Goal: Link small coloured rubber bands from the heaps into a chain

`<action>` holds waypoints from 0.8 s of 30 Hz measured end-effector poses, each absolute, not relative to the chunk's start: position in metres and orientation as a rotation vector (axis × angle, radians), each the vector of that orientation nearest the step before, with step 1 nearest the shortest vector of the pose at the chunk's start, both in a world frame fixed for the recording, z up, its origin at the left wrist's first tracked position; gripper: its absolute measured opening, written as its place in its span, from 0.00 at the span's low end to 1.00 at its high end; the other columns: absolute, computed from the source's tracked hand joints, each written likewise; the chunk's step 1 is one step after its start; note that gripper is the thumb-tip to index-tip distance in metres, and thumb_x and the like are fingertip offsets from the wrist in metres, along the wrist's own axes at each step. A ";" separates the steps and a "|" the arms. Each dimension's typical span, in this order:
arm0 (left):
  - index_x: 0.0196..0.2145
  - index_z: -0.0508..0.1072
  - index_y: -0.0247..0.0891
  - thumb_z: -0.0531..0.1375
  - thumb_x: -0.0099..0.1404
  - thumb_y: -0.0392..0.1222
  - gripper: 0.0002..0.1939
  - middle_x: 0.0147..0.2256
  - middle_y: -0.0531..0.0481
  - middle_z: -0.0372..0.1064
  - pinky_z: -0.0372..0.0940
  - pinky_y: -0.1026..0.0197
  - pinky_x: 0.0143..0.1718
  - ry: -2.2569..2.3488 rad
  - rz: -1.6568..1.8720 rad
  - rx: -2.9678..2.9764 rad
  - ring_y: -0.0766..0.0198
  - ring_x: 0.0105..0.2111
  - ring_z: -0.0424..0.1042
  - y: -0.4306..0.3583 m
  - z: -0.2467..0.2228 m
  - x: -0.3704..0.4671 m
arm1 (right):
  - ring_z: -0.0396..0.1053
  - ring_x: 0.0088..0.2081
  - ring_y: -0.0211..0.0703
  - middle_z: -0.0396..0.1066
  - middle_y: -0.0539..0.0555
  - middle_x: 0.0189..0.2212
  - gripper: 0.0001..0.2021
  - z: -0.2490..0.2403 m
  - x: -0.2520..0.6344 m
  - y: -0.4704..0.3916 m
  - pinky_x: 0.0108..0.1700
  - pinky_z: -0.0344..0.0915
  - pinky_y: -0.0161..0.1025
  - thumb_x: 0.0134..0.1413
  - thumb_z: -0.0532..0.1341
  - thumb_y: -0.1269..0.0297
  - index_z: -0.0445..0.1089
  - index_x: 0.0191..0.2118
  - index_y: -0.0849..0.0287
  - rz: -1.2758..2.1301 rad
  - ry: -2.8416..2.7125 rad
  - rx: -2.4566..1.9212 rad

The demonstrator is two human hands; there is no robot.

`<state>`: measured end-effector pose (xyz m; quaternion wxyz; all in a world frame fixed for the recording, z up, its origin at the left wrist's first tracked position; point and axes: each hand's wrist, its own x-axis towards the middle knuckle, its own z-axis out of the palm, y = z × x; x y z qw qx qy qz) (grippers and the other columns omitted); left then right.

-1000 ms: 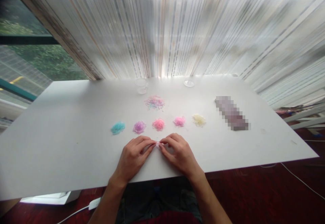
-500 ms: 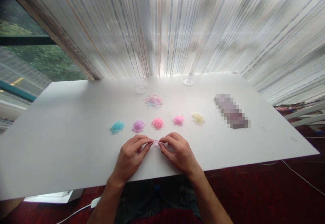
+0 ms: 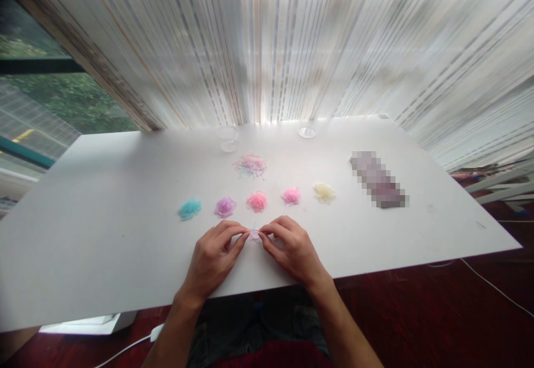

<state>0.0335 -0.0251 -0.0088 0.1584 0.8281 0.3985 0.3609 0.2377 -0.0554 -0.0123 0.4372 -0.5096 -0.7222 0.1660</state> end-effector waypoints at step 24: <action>0.40 0.79 0.39 0.62 0.72 0.40 0.06 0.37 0.50 0.78 0.66 0.64 0.30 1.189 1.088 2.379 0.68 0.24 0.67 0.011 0.022 0.044 | 0.72 0.31 0.39 0.73 0.51 0.31 0.06 -0.014 0.241 -0.057 0.36 0.72 0.37 0.67 0.61 0.68 0.74 0.47 0.55 0.421 -1.705 -1.308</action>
